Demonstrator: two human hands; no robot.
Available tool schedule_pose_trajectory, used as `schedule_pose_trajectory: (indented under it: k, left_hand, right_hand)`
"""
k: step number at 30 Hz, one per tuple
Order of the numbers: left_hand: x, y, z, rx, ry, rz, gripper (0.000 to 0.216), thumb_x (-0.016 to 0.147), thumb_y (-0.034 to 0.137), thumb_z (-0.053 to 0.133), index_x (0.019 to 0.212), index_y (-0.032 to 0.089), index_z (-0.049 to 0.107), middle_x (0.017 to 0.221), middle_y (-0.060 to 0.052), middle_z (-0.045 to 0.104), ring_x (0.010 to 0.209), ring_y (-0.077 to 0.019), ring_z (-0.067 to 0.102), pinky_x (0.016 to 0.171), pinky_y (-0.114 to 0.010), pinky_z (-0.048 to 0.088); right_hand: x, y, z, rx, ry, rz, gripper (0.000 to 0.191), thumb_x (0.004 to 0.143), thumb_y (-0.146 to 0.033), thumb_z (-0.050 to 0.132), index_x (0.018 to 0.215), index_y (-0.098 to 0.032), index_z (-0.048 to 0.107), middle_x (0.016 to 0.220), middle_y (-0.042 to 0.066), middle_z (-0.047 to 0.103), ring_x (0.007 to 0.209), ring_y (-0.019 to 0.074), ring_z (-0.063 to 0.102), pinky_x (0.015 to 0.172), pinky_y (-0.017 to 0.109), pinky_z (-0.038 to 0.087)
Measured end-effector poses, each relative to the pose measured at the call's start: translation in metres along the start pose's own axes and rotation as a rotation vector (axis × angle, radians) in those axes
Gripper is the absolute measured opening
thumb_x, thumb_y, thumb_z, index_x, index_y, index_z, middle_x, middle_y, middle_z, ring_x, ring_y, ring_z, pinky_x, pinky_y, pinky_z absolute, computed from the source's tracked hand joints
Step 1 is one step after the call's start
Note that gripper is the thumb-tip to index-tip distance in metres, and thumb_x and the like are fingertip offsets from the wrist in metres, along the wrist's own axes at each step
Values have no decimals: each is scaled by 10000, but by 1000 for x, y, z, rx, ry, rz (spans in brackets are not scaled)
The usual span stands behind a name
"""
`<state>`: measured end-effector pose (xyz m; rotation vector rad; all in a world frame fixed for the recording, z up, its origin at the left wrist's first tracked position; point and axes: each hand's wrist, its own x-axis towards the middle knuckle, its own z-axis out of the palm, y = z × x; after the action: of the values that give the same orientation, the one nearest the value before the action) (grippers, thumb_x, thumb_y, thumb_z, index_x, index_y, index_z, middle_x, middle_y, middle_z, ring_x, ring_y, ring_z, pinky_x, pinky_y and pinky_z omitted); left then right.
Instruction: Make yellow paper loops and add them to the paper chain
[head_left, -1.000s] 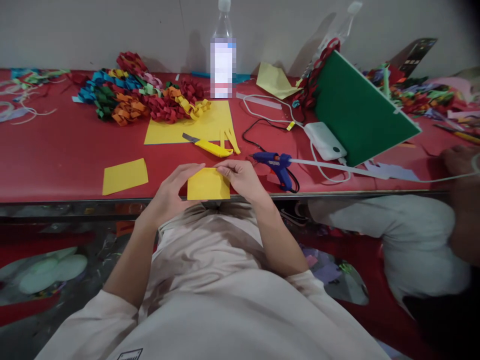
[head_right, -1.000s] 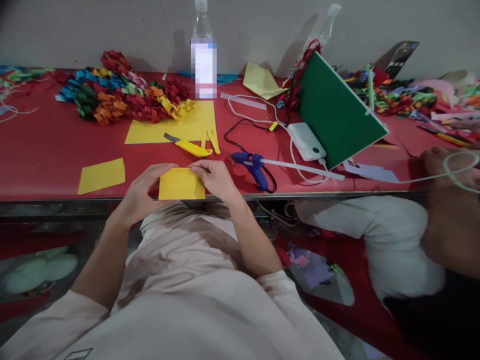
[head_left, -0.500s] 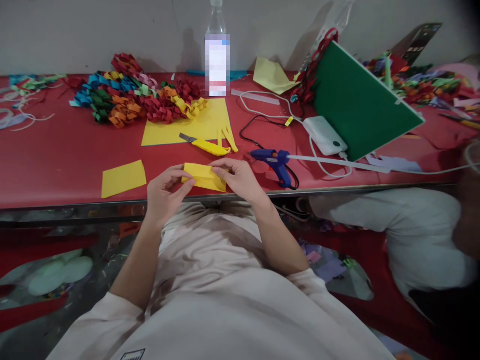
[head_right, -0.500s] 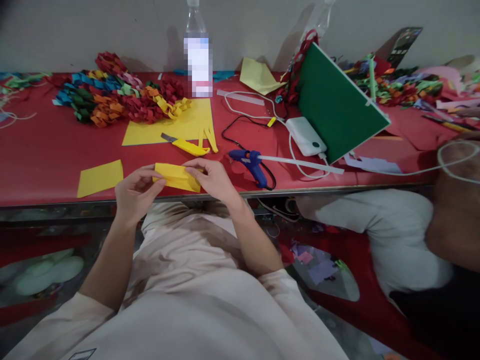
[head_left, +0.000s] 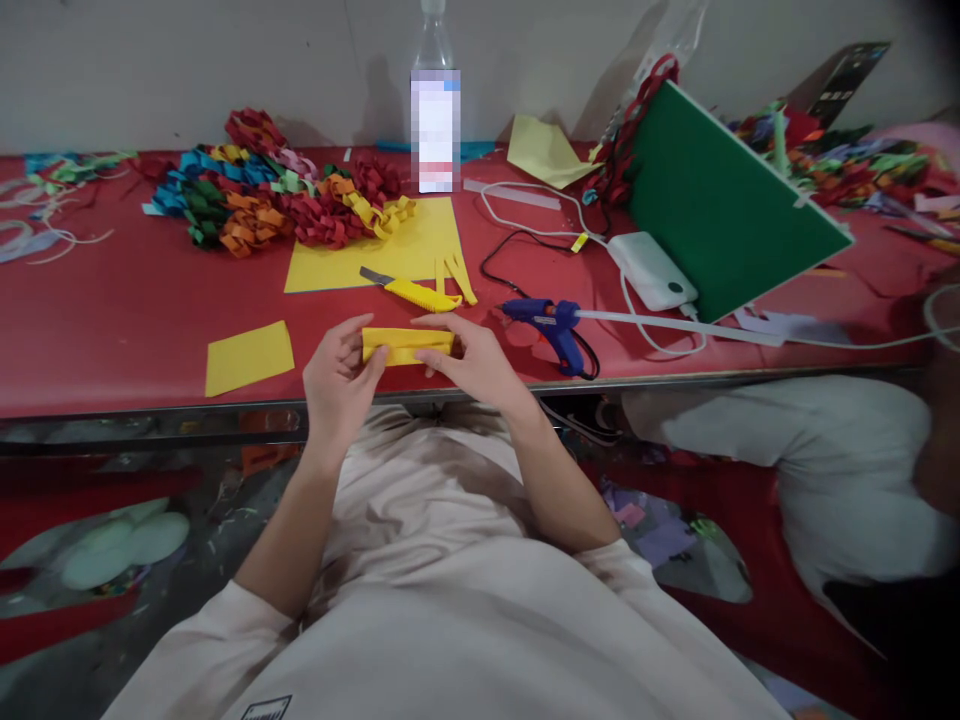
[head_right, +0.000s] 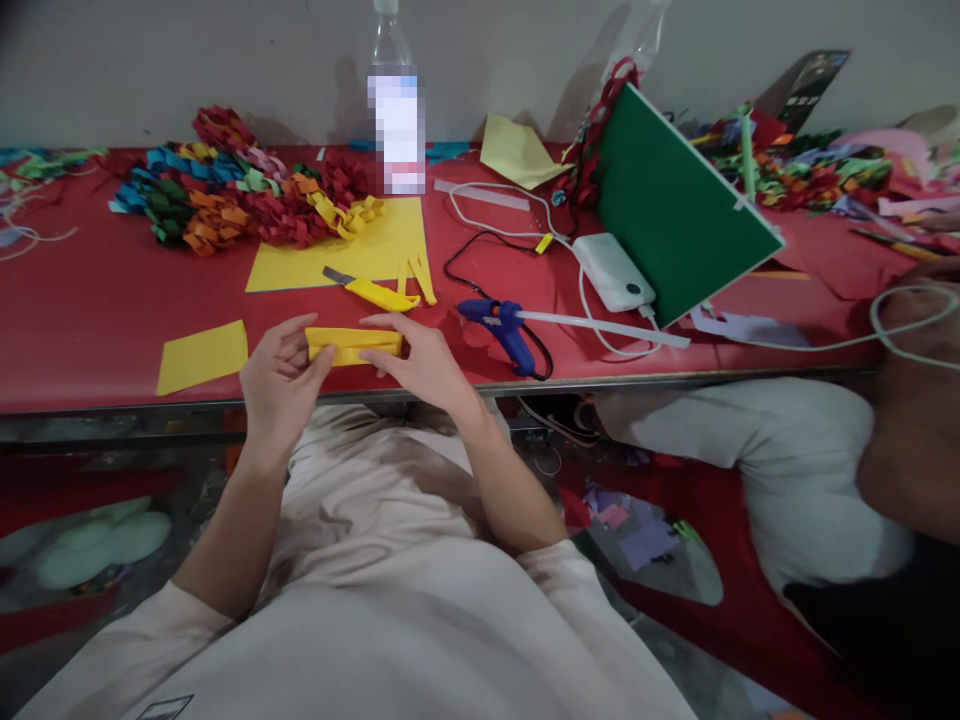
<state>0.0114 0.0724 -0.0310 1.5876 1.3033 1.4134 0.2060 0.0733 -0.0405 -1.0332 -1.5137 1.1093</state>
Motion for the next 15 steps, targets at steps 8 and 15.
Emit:
schedule_pose_trajectory:
  k: [8,15]
  left_hand:
    - [3,0,1,-118,-78,-214,559,802,389,806,1293,185,634,839,-26,772,798,-199,775,719,-303,680]
    - [9,-8,-2,-192,-126,-272,349,769,381,833,990,170,664,825,-34,754,696,-212,780,613,-279,667]
  right_hand:
    - [2,0,1,40,64,-5,468,814,-272,777,1265,-210,670,1211,60,727,663,113,707,652,248,588]
    - [3,0,-2,136,50,34,323,837,-318,732,1123,-169,732,937,28,767,651,136,712,715,279,597]
